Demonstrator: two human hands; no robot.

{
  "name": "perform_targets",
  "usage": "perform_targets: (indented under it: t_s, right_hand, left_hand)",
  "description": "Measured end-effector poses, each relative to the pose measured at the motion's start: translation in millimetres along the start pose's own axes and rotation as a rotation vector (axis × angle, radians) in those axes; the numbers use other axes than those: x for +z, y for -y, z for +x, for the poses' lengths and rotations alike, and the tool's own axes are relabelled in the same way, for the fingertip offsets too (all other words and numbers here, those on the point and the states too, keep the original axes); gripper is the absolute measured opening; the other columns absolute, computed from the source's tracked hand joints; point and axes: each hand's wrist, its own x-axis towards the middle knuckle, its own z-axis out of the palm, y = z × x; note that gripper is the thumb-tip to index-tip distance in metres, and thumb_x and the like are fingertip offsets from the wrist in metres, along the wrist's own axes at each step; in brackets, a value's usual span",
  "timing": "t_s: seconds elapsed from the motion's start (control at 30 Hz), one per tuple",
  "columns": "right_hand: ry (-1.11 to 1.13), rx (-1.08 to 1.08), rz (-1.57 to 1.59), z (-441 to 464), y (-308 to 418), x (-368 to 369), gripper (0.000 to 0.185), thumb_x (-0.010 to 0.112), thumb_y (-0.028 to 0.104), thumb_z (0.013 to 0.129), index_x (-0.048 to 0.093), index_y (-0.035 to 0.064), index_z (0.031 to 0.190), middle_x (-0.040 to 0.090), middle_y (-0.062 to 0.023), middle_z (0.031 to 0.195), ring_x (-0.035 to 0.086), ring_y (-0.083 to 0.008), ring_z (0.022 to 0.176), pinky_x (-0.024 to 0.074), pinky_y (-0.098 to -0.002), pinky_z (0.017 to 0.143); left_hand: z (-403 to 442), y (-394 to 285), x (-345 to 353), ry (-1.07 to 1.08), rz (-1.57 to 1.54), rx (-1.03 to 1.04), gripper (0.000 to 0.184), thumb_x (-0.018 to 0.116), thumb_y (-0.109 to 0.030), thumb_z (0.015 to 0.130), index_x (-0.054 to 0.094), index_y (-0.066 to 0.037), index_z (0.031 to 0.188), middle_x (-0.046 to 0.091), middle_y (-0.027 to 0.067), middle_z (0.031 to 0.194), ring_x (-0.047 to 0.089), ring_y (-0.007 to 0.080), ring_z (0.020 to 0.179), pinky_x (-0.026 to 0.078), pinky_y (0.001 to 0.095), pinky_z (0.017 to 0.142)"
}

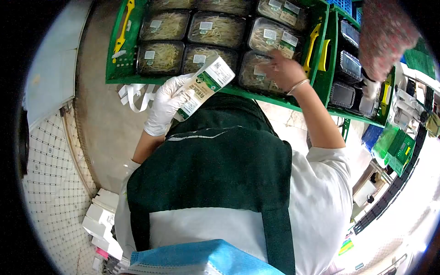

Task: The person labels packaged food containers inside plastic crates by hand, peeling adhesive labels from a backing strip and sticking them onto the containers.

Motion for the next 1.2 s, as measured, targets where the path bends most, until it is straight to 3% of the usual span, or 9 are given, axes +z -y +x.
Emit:
perform_targets:
  t_s: [0.1, 0.17, 0.23, 0.47, 0.57, 0.9, 0.97, 1.03, 1.2]
  right_hand:
    - [0.048, -0.487, 0.582, -3.7, 78.2, 13.5, 0.04, 0.063, 0.026, 0.072, 0.05, 0.0031, 0.103, 0.058, -0.016, 0.088, 0.057, -0.0293, 0.078, 0.0461, -0.032, 0.067]
    - [0.022, -0.563, 0.408, -0.9, 118.1, 15.2, 0.032, 0.063, 0.019, 0.071, 0.053, 0.0018, 0.096, 0.057, -0.018, 0.082, 0.055, -0.0322, 0.073, 0.045, -0.0336, 0.061]
    - [0.118, -0.594, 0.376, 2.7, 143.2, 25.6, 0.023, 0.06, 0.014, 0.071, 0.054, 0.0019, 0.09, 0.056, -0.0187, 0.076, 0.055, -0.0344, 0.066, 0.0438, -0.0388, 0.056]
    - [-0.265, -0.861, 0.171, 63.0, 208.5, 57.1, 0.015, 0.058, 0.023, 0.071, 0.057, 0.0085, 0.069, 0.055, -0.0083, 0.061, 0.055, -0.0257, 0.056, 0.0445, -0.0341, 0.049]
    - [-0.109, -0.49, 0.014, 139.8, 227.0, 52.6, 0.026, 0.056, 0.027, 0.074, 0.053, 0.0037, 0.084, 0.058, -0.0154, 0.072, 0.058, -0.0293, 0.068, 0.0456, -0.038, 0.057]
    - [-0.186, -0.337, -0.521, 194.0, 221.1, 142.6, 0.06, 0.049, 0.044, 0.076, 0.032, 0.0057, 0.119, 0.055, -0.0168, 0.092, 0.056, -0.0295, 0.083, 0.0474, -0.0399, 0.063]
    - [0.127, -0.439, 0.219, 163.1, 227.6, 101.2, 0.061, 0.046, 0.05, 0.078, 0.04, 0.0005, 0.114, 0.058, -0.0158, 0.086, 0.056, -0.0233, 0.082, 0.0463, -0.0325, 0.065]
    - [0.627, -0.581, 0.712, 99.7, 257.4, 62.1, 0.044, 0.054, 0.038, 0.078, 0.049, 0.0001, 0.102, 0.057, -0.009, 0.084, 0.052, -0.0139, 0.081, 0.0424, -0.0281, 0.073]
    - [0.191, -0.915, 0.466, 67.3, 256.7, 68.8, 0.025, 0.064, 0.007, 0.066, 0.055, 0.0012, 0.089, 0.056, -0.0152, 0.076, 0.055, -0.03, 0.071, 0.0445, -0.0335, 0.063]
  left_hand:
    - [-6.2, -2.6, -10.1, -0.058, -0.024, 0.013, 0.021, 0.055, -0.004, 0.078, 0.051, 0.0, 0.099, 0.056, 0.0049, 0.093, 0.053, 0.0088, 0.083, 0.043, 0.021, 0.074]
    - [-16.6, 0.6, -41.7, 0.086, 0.419, 0.102, 0.024, 0.056, -0.006, 0.078, 0.05, 0.001, 0.101, 0.057, 0.0061, 0.092, 0.052, 0.009, 0.083, 0.043, 0.0211, 0.073]
    - [-18.4, -26.0, -20.3, -0.167, 0.252, 0.322, 0.017, 0.056, -0.006, 0.077, 0.053, 0.002, 0.092, 0.058, 0.0045, 0.081, 0.052, 0.0091, 0.074, 0.041, 0.0214, 0.067]
    - [-55.1, -8.0, -68.5, -0.497, 0.055, -0.001, 0.007, 0.058, -0.004, 0.074, 0.057, 0.0, 0.078, 0.052, -0.0023, 0.068, 0.043, 0.003, 0.06, 0.036, 0.0188, 0.052]
    - [-92.6, 2.9, -114.0, -0.621, -0.008, -0.052, 0.011, 0.055, -0.003, 0.073, 0.055, 0.001, 0.083, 0.057, 0.0016, 0.074, 0.051, 0.0057, 0.063, 0.041, 0.0187, 0.056]
    - [-132.6, 7.3, -149.1, -0.652, -0.211, -0.082, 0.027, 0.05, 0.001, 0.072, 0.053, 0.003, 0.098, 0.058, 0.0055, 0.087, 0.054, 0.0101, 0.079, 0.043, 0.0221, 0.07]
    - [-113.5, 5.2, -140.3, -0.55, -0.254, 0.046, 0.033, 0.053, -0.002, 0.076, 0.048, 0.003, 0.107, 0.055, 0.0067, 0.099, 0.051, 0.0108, 0.089, 0.042, 0.0242, 0.077]
    - [-105.0, 13.1, -137.5, -0.546, -0.195, 0.02, 0.034, 0.054, -0.001, 0.075, 0.048, 0.002, 0.108, 0.055, 0.007, 0.098, 0.052, 0.0107, 0.087, 0.042, 0.024, 0.077]
    - [-74.7, -23.7, -121.1, -0.449, 0.277, 0.154, 0.017, 0.05, -0.002, 0.078, 0.052, 0.002, 0.094, 0.055, 0.0058, 0.086, 0.049, 0.0093, 0.075, 0.04, 0.0221, 0.067]
